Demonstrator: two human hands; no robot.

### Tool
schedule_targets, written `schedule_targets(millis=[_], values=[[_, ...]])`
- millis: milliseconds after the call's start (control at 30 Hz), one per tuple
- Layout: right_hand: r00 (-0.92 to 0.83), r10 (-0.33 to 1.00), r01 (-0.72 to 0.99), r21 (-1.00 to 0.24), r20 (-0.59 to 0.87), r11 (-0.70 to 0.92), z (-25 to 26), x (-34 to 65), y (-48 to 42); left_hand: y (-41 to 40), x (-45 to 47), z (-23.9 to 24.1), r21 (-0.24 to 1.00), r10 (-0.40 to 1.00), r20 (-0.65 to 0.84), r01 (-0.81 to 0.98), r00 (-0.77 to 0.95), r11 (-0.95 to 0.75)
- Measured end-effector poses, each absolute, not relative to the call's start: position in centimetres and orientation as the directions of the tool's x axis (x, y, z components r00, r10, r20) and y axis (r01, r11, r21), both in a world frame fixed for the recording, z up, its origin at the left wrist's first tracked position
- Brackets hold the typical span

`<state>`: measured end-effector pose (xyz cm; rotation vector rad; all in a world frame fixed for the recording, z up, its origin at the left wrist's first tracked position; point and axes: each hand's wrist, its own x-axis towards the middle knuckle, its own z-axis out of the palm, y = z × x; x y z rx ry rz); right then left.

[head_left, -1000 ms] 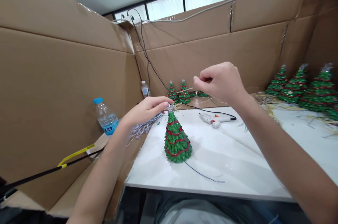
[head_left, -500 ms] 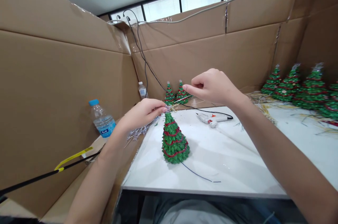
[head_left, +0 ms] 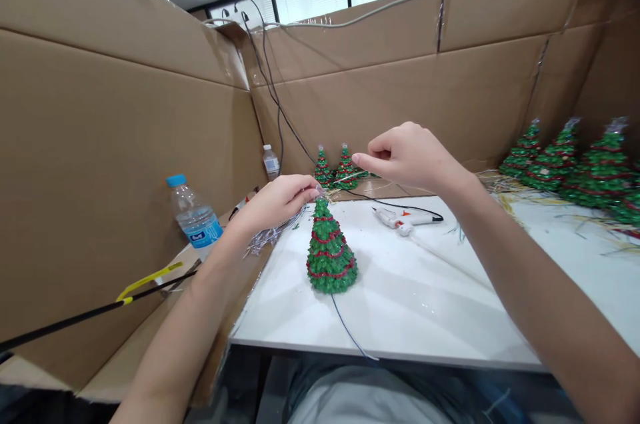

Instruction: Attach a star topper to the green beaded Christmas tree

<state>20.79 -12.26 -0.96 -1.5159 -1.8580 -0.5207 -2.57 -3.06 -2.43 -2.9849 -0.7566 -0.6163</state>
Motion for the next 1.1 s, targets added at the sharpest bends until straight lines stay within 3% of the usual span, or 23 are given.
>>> schedule_targets(millis=[367,767,933,1100], values=[[-0.086,0.717,0.966,-0.118,0.692,0.23,-1.0,20.9,-12.0,-2.4,-2.5,-2.9,0.06,0.449,0.404,0.466,0.797,-0.882],[-0.08,0.732,0.971,-0.114,0.677,0.212,-1.1,20.8,-12.0,-3.5,-2.7,-2.4,0.162,0.516,0.378,0.494,0.769,-0.854],[-0.188,0.773,0.956,-0.069,0.606,0.286,-1.3,20.8,-12.2,-3.5,-2.7,-2.4,0.141,0.511,0.386,0.498,0.768,-0.856],[-0.199,0.845,0.966,-0.044,0.497,0.253,-1.1,20.5,-12.6,-3.5,-2.6,-2.3,0.129,0.512,0.373,0.503,0.774,-0.855]])
